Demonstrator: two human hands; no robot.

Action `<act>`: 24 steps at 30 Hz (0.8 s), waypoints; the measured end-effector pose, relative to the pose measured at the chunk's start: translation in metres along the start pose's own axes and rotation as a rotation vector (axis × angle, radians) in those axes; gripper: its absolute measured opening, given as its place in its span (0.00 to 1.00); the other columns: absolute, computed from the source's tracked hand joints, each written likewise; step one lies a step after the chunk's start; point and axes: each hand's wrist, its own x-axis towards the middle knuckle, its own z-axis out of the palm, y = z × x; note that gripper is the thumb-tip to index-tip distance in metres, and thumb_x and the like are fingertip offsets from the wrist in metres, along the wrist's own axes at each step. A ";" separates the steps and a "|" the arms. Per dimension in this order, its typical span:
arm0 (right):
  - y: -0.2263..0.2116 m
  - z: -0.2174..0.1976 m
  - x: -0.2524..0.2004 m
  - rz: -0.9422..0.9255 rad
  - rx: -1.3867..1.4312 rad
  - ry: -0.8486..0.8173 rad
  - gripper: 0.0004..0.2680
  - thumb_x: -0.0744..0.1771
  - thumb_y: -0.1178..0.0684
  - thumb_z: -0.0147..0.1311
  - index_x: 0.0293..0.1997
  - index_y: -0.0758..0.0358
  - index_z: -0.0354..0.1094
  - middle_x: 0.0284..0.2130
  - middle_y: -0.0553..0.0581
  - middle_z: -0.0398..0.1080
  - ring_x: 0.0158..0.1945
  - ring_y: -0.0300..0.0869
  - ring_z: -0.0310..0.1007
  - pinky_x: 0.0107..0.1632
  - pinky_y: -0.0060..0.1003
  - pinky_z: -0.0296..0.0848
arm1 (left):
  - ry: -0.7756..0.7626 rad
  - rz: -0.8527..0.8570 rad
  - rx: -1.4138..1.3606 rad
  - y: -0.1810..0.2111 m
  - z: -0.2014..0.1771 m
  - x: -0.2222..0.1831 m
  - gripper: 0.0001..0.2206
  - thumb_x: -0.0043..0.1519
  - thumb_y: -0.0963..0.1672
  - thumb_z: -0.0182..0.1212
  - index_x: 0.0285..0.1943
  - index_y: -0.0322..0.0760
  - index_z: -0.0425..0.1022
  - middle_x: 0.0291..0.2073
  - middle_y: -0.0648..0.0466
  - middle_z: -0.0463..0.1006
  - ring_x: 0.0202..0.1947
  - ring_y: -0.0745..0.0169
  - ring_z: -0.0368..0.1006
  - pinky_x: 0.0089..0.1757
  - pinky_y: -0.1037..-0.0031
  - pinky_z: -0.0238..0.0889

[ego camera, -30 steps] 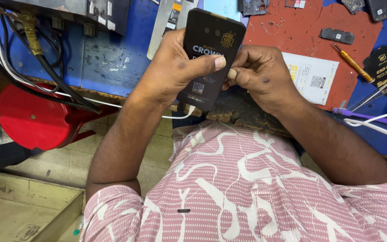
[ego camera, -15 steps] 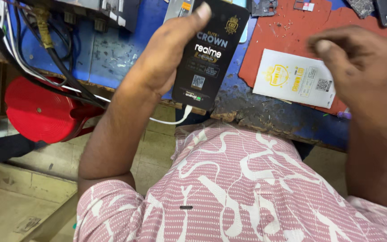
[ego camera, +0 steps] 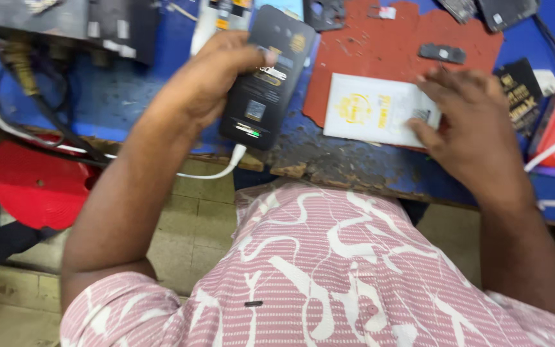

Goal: The person removes a protective film from a smartphone back cover, then uses a screwdriver to unscrew and remove the back cover, exposing the internal components including the battery and camera module.

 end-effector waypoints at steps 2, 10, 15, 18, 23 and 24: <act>0.001 0.001 -0.003 0.080 0.099 -0.094 0.20 0.62 0.54 0.69 0.60 0.65 0.73 0.55 0.61 0.73 0.58 0.56 0.68 0.60 0.48 0.69 | 0.008 0.154 0.161 0.007 0.006 -0.008 0.13 0.64 0.40 0.64 0.56 0.28 0.75 0.44 0.52 0.83 0.42 0.65 0.79 0.45 0.74 0.74; -0.026 0.021 0.006 0.140 0.408 -0.128 0.16 0.67 0.54 0.67 0.61 0.61 0.74 0.58 0.59 0.70 0.60 0.54 0.68 0.62 0.46 0.70 | 0.283 0.730 1.349 0.048 0.058 -0.055 0.09 0.69 0.36 0.64 0.55 0.28 0.71 0.41 0.42 0.74 0.40 0.45 0.71 0.41 0.62 0.64; -0.011 -0.011 0.000 -0.024 0.015 -0.155 0.25 0.55 0.42 0.71 0.55 0.58 0.74 0.59 0.60 0.68 0.63 0.59 0.64 0.62 0.54 0.65 | 0.221 0.904 1.460 0.022 0.092 -0.054 0.15 0.64 0.34 0.61 0.59 0.26 0.70 0.44 0.44 0.71 0.43 0.48 0.68 0.44 0.60 0.67; -0.012 -0.009 -0.005 0.127 0.172 -0.267 0.24 0.59 0.46 0.72 0.61 0.55 0.74 0.66 0.58 0.65 0.67 0.59 0.62 0.68 0.56 0.63 | 0.182 0.979 1.631 0.005 0.094 -0.048 0.15 0.66 0.37 0.58 0.61 0.22 0.69 0.48 0.42 0.72 0.46 0.50 0.70 0.46 0.62 0.66; -0.024 0.018 -0.003 0.054 0.363 -0.156 0.21 0.59 0.47 0.74 0.51 0.65 0.70 0.65 0.65 0.63 0.69 0.62 0.60 0.69 0.56 0.63 | 0.206 1.110 1.898 -0.030 0.102 -0.028 0.14 0.69 0.41 0.58 0.60 0.21 0.71 0.52 0.41 0.73 0.50 0.50 0.72 0.49 0.63 0.68; -0.025 0.021 -0.002 0.047 0.406 -0.123 0.22 0.60 0.47 0.74 0.50 0.69 0.68 0.66 0.67 0.62 0.71 0.63 0.60 0.71 0.55 0.63 | 0.224 1.131 1.942 -0.037 0.104 -0.025 0.14 0.69 0.42 0.59 0.59 0.22 0.72 0.52 0.41 0.73 0.50 0.51 0.72 0.48 0.64 0.68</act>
